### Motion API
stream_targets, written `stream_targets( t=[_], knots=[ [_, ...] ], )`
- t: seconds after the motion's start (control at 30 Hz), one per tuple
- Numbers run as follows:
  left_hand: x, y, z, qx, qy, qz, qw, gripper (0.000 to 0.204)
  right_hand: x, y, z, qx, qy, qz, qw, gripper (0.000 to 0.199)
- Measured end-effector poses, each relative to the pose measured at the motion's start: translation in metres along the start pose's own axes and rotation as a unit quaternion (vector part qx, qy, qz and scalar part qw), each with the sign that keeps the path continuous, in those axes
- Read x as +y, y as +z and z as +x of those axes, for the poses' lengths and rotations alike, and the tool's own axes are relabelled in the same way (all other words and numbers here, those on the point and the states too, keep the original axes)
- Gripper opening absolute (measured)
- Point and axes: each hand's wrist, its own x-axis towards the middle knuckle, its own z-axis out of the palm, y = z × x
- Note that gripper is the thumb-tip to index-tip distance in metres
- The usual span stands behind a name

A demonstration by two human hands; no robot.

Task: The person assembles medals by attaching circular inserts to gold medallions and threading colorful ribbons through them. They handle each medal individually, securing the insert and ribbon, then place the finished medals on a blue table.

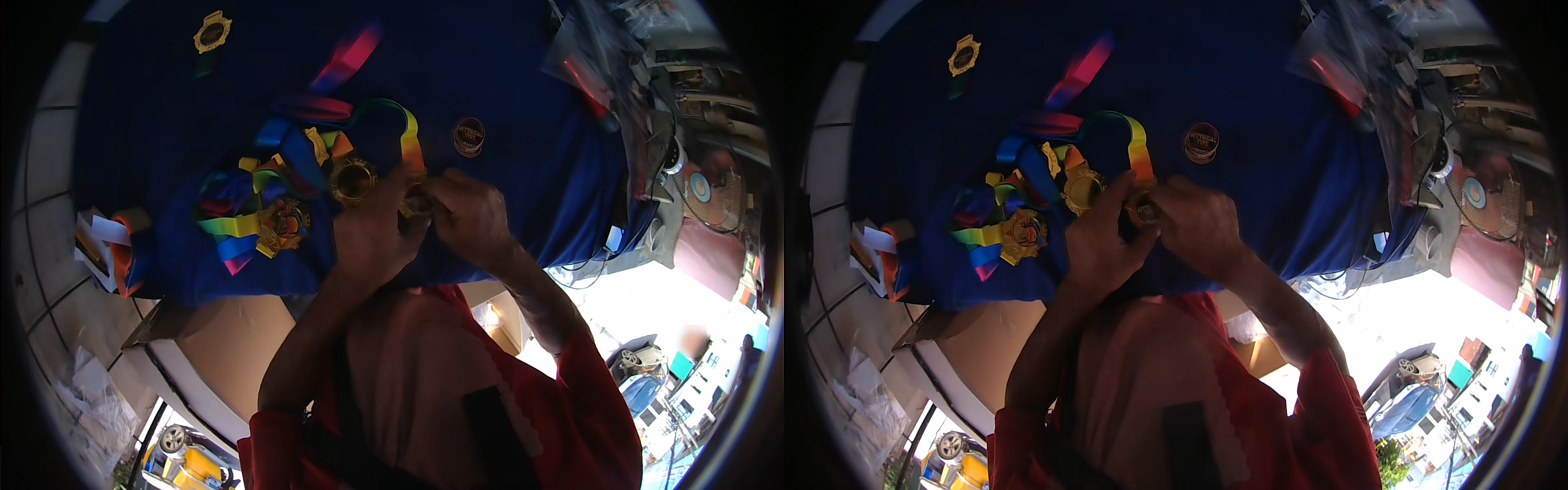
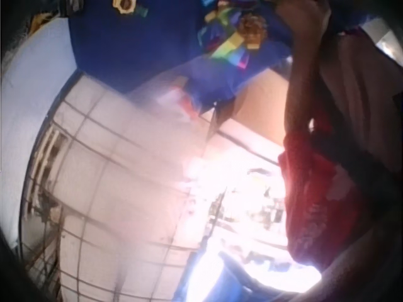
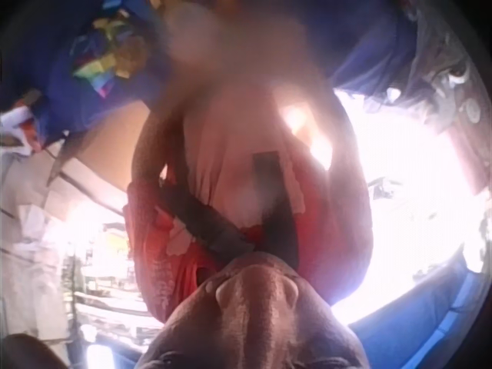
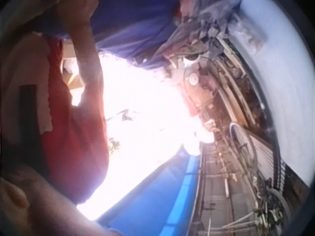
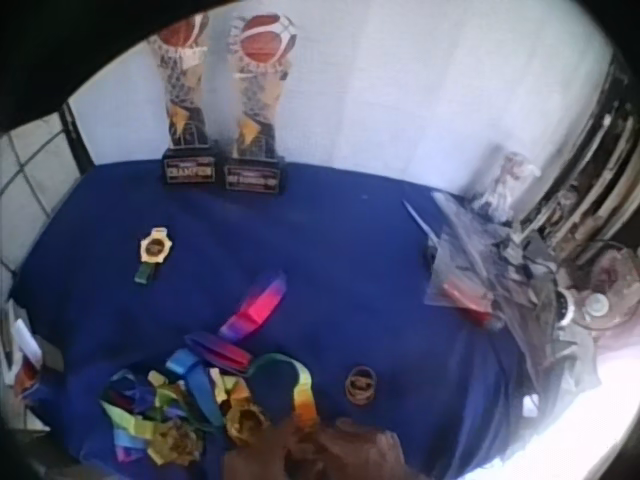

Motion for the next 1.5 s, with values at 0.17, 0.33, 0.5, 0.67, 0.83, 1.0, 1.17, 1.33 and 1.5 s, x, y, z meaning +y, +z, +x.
stream_targets(
  t=[0.17,0.33,0.5,0.67,0.83,1.0,1.17,1.33,1.5],
  knots=[
    [0.0,0.0,-0.002,-0.004,-0.005,-0.003,1.0,0.074,-0.002,0.0,-0.001,0.011,0.002,0.017,1.0,0.018],
    [0.0,0.0,-0.002,-0.011,-0.011,0.015,1.0,0.073,-0.005,0.001,0.002,-0.01,-0.035,0.022,0.999,0.019],
    [-0.001,0.002,-0.001,0.005,0.003,-0.005,1.0,0.071,-0.002,-0.002,-0.003,-0.023,-0.001,0.027,0.999,0.014],
    [-0.002,0.005,-0.001,0.012,0.002,0.006,1.0,0.063,0.001,0.002,0.0,-0.005,-0.022,0.016,1.0,0.012],
    [-0.005,0.001,0.005,0.034,0.068,-0.035,0.996,0.05,0.022,-0.016,-0.007,0.077,0.03,0.088,0.993,0.019],
    [0.002,0.001,0.004,0.01,0.055,-0.024,0.998,0.038,0.035,-0.02,-0.023,0.051,-0.029,0.103,0.993,0.025],
    [0.009,0.012,0.001,0.029,0.063,0.049,0.996,0.03,0.037,-0.015,-0.026,0.058,-0.077,0.089,0.991,0.031],
    [0.01,0.011,0.001,0.031,0.038,0.04,0.998,0.022,0.036,-0.008,-0.025,0.091,-0.074,0.09,0.989,0.032],
    [0.01,0.005,0.006,0.0,-0.006,-0.004,1.0,0.018,0.035,-0.005,-0.026,0.088,-0.085,0.071,0.99,0.035]
  ],
)
